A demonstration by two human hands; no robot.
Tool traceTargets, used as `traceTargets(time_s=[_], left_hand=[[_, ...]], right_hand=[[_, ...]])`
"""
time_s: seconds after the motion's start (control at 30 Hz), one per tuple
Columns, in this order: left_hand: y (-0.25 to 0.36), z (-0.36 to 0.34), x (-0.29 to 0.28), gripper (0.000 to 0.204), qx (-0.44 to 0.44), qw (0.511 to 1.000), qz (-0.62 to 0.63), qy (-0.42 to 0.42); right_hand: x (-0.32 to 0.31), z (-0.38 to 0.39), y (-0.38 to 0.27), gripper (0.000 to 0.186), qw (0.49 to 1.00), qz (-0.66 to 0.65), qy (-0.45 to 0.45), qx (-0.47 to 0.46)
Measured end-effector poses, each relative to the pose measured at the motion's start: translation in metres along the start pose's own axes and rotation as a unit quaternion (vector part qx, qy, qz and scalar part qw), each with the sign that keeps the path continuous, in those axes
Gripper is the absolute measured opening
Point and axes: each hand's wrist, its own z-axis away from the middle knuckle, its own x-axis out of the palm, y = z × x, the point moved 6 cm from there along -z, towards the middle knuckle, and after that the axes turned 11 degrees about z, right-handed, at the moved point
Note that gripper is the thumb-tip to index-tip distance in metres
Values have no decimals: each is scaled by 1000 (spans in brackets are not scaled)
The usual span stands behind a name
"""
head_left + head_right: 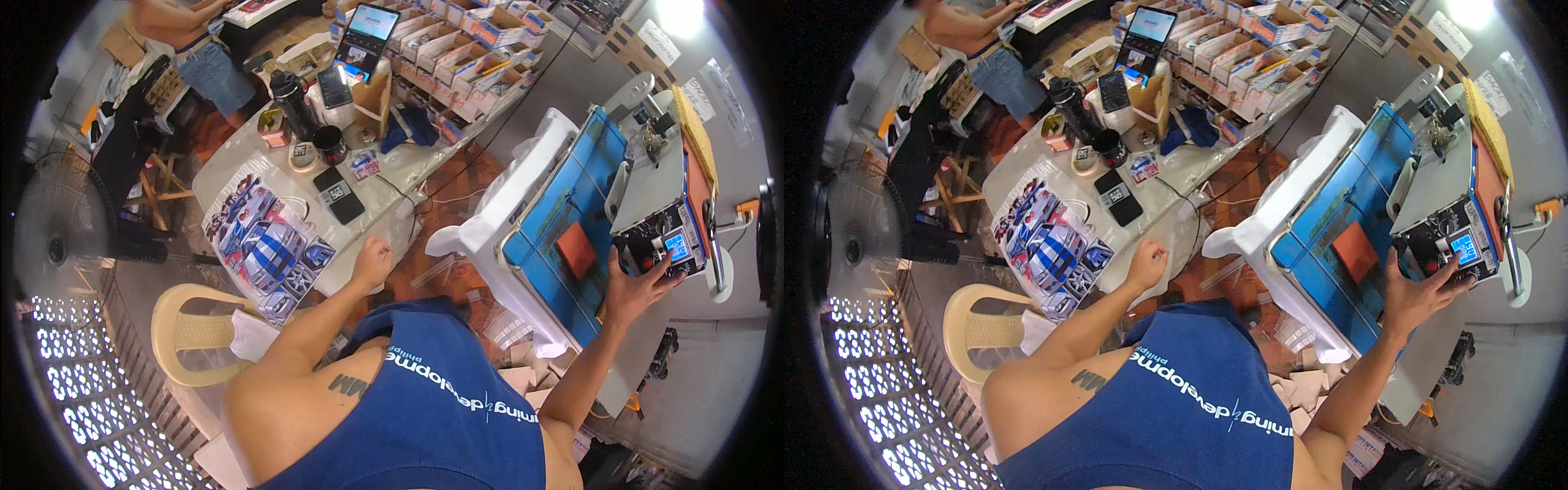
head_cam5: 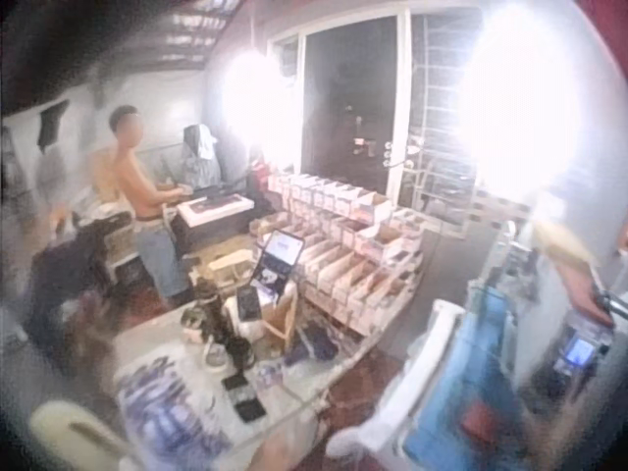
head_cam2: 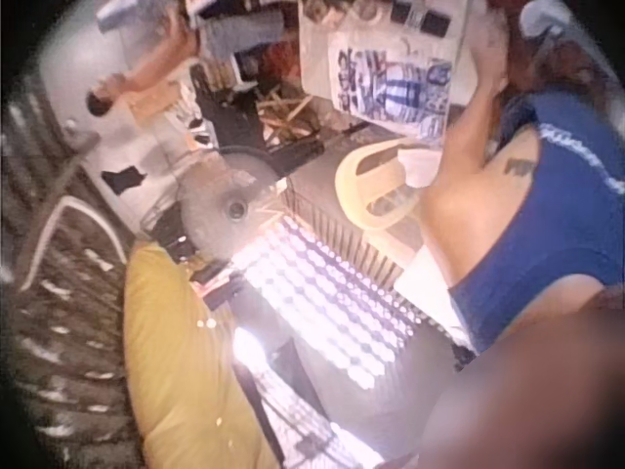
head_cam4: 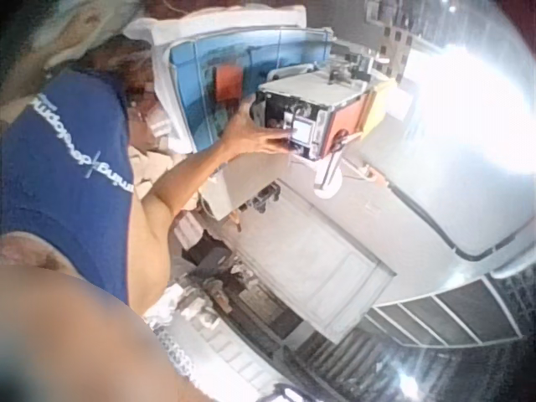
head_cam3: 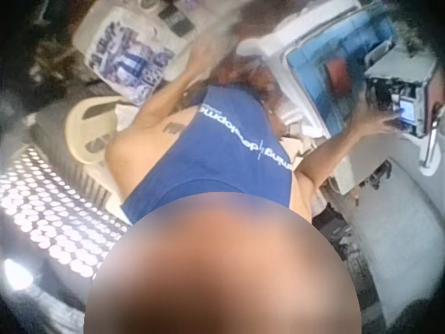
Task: The person places a white t-shirt on a heat press, aligns it, and applies a small rectangular sticker to the chest area. They then operate the heat press to apply the design, remove the shirt, and repeat the process with another white t-shirt, applying a similar sticker and pressing it.
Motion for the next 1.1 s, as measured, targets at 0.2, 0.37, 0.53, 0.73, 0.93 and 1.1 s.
traceTargets(time_s=[0.2,0.37,0.53,0.73,0.93,1.1], left_hand=[[-89,107,2,15,-184,973,6,-137],[-193,218,-16,21,-162,960,-114,-197],[-273,376,-62,30,-704,706,76,14],[-208,347,-29,29,-409,836,-224,-288],[-46,276,19,34,-252,965,-9,74],[3,342,43,29,-348,929,35,121]], right_hand=[[-27,3,-38,117,997,-11,69,-39],[-29,6,-49,114,997,28,68,-11],[-20,6,-47,114,997,37,57,27],[-22,11,-39,105,996,-20,92,0],[-64,8,-27,46,887,-451,97,-25],[-93,108,-150,30,525,-773,-194,-298]])
